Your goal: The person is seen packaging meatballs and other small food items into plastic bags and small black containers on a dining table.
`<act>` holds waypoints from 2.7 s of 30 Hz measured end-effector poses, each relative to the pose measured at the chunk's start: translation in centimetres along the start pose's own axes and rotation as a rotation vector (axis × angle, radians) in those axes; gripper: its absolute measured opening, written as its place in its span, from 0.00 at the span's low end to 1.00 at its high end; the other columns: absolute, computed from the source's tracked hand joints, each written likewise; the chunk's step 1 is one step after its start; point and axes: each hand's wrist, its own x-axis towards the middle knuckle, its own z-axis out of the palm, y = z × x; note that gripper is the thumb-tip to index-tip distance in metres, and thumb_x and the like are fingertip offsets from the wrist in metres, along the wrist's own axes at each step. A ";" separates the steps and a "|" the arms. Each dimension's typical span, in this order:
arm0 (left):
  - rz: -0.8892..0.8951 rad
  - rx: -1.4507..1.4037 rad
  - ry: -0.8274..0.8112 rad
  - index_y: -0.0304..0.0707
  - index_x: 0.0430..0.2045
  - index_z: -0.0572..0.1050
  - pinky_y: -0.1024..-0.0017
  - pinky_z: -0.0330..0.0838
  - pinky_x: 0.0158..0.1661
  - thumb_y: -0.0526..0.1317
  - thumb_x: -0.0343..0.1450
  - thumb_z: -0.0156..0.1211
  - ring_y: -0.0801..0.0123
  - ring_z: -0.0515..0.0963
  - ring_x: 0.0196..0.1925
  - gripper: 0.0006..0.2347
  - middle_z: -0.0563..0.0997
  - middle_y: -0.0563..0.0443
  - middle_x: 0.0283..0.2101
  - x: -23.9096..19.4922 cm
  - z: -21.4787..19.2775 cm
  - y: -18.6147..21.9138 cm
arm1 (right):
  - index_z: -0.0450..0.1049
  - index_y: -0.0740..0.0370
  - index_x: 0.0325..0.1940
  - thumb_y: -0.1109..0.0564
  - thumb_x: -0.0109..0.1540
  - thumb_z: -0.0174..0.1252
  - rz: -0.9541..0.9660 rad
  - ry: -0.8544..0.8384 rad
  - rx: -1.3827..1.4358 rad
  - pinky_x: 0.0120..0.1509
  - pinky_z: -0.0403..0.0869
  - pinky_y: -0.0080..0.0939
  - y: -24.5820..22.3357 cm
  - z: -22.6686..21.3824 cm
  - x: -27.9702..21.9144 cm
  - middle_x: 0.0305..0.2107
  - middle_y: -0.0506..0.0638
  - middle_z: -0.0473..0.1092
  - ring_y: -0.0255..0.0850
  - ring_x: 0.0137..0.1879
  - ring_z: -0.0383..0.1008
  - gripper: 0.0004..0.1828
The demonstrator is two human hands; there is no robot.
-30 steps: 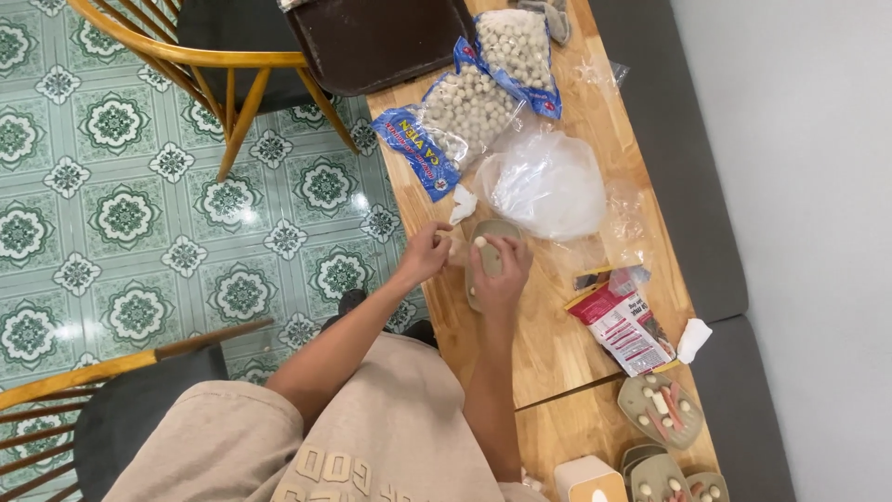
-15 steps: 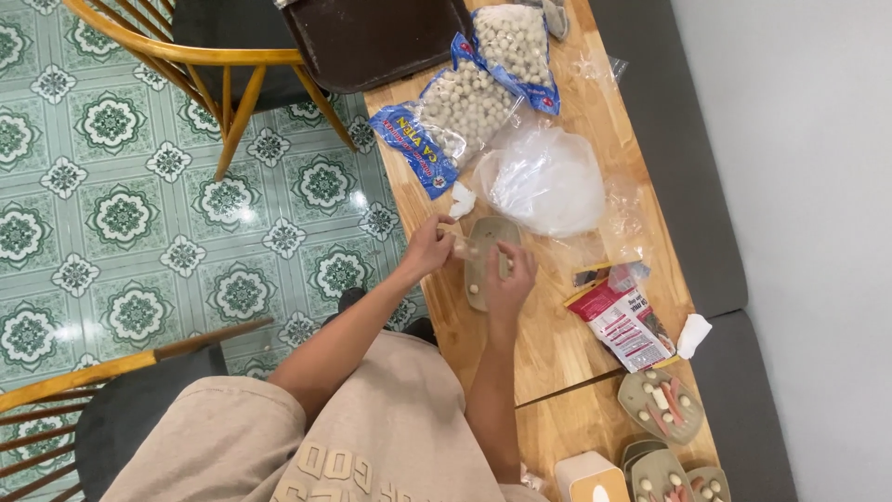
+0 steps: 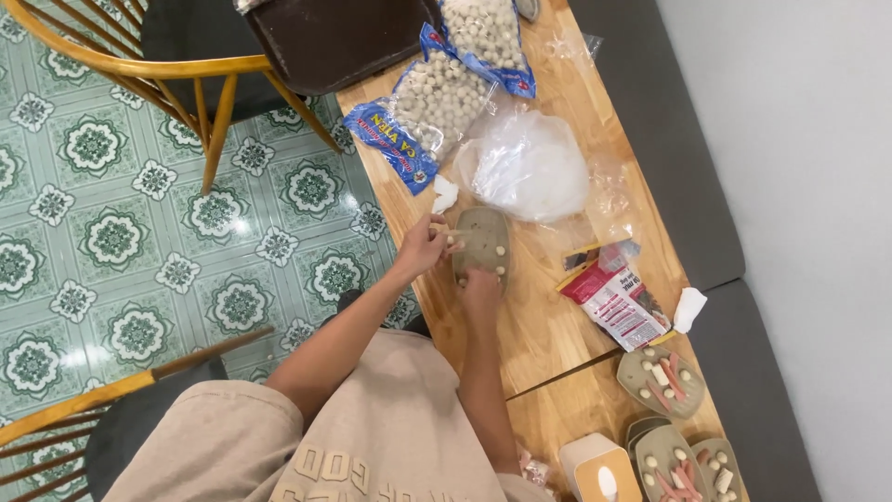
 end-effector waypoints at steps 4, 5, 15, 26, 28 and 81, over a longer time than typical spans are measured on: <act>0.006 -0.004 0.001 0.30 0.53 0.66 0.72 0.71 0.22 0.31 0.74 0.48 0.73 0.78 0.22 0.13 0.80 0.47 0.27 0.4 -0.2 -0.6 | 0.83 0.57 0.39 0.56 0.49 0.71 0.070 0.003 0.069 0.49 0.74 0.54 0.6 0.9 0.1 0.35 0.58 0.78 0.56 0.45 0.77 0.15; 0.012 -0.007 -0.003 0.31 0.53 0.66 0.72 0.72 0.22 0.32 0.74 0.48 0.73 0.78 0.22 0.13 0.80 0.47 0.26 0.4 -0.2 -0.7 | 0.83 0.58 0.39 0.56 0.51 0.70 0.069 0.005 0.058 0.49 0.75 0.53 1.6 2.0 0.4 0.34 0.58 0.78 0.56 0.44 0.78 0.13; -0.012 0.030 -0.010 0.30 0.54 0.66 0.72 0.72 0.24 0.32 0.74 0.49 0.72 0.79 0.23 0.13 0.81 0.46 0.27 -0.3 -0.4 0.3 | 0.79 0.57 0.50 0.54 0.57 0.73 -0.103 0.566 0.426 0.58 0.69 0.46 -4.8 -8.3 1.1 0.38 0.45 0.77 0.44 0.48 0.69 0.19; -0.012 0.035 -0.026 0.30 0.53 0.66 0.72 0.72 0.24 0.33 0.74 0.51 0.72 0.79 0.23 0.14 0.80 0.49 0.27 -1.0 0.2 1.8 | 0.78 0.60 0.47 0.53 0.63 0.64 0.023 0.549 0.422 0.59 0.68 0.51 -0.5 -4.4 1.0 0.42 0.53 0.76 0.52 0.53 0.70 0.11; -0.021 0.045 -0.031 0.31 0.53 0.66 0.71 0.72 0.24 0.33 0.74 0.51 0.72 0.79 0.22 0.14 0.80 0.49 0.26 -1.2 0.4 1.9 | 0.78 0.60 0.44 0.53 0.64 0.63 0.137 0.470 0.309 0.59 0.68 0.52 2.7 -2.2 1.0 0.40 0.54 0.76 0.54 0.51 0.71 0.10; -0.004 0.035 0.135 0.33 0.60 0.66 0.71 0.73 0.26 0.40 0.77 0.49 0.74 0.78 0.22 0.17 0.81 0.49 0.25 -1.8 -1.0 -0.1 | 0.76 0.66 0.53 0.56 0.64 0.59 -0.064 0.235 0.440 0.55 0.73 0.49 5.3 7.8 5.5 0.41 0.60 0.76 0.55 0.50 0.77 0.16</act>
